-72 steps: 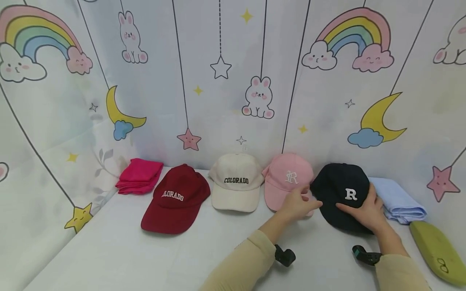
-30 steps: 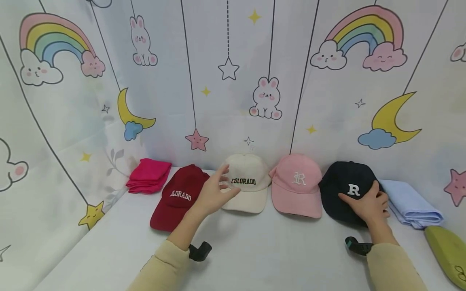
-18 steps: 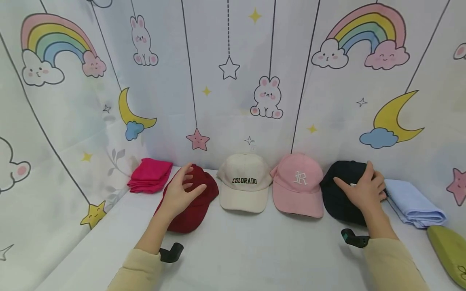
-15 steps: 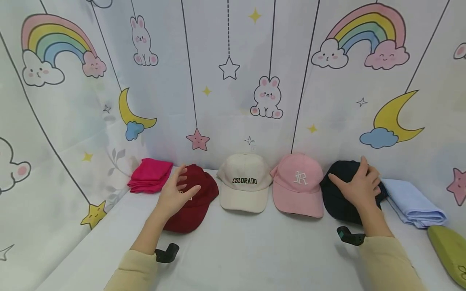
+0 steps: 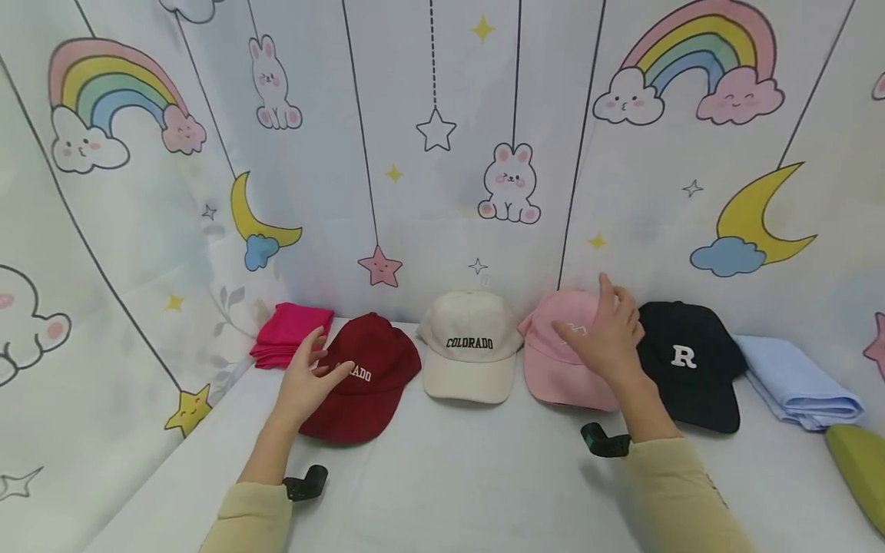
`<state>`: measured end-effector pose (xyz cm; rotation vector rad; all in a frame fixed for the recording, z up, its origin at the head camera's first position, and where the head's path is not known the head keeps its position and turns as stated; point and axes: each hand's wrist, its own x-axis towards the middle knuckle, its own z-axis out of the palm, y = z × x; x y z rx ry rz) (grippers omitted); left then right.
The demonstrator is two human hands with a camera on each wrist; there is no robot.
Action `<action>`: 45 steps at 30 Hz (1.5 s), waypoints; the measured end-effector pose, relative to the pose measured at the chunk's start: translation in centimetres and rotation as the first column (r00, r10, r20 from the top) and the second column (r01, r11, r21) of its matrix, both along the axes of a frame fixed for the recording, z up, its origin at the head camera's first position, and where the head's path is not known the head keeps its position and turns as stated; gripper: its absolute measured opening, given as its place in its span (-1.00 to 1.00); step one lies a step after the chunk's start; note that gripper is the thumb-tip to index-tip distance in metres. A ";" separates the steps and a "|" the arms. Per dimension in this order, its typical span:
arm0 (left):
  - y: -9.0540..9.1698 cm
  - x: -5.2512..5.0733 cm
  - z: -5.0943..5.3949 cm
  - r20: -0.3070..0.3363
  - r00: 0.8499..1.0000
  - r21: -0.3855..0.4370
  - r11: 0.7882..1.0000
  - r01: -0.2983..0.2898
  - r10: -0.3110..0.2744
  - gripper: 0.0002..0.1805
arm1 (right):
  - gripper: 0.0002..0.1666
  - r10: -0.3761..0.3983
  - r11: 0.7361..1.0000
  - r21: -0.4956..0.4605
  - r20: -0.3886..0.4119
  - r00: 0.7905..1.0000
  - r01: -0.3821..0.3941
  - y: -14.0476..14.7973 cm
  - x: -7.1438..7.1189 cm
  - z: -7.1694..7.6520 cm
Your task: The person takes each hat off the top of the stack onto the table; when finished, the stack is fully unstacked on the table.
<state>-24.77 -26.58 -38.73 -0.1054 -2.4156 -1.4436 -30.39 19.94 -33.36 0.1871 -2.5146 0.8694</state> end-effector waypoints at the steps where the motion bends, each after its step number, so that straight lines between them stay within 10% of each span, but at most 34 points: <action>1: -0.2 -0.1 -0.2 0.003 1.000 -0.003 1.000 -0.005 0.005 0.00 | 0.29 0.012 1.000 0.014 -0.008 1.000 -0.012 -0.8 0.0 -0.1; 17: -2.1 0.0 -1.6 0.136 0.991 -0.039 0.999 -0.002 0.007 0.03 | 0.25 0.249 0.968 0.005 0.015 0.968 -0.249 -13.1 -0.1 -1.6; 28: -2.7 0.3 -1.9 0.180 0.984 -0.038 0.999 0.008 -0.001 0.05 | 0.14 0.428 0.902 -0.065 0.006 0.904 -0.427 -20.1 0.0 -3.9; 45: -3.2 0.5 -2.2 0.193 0.981 -0.076 0.997 -0.014 0.028 0.03 | 0.04 0.499 0.833 -0.326 0.098 0.861 -0.446 -25.6 0.7 -7.3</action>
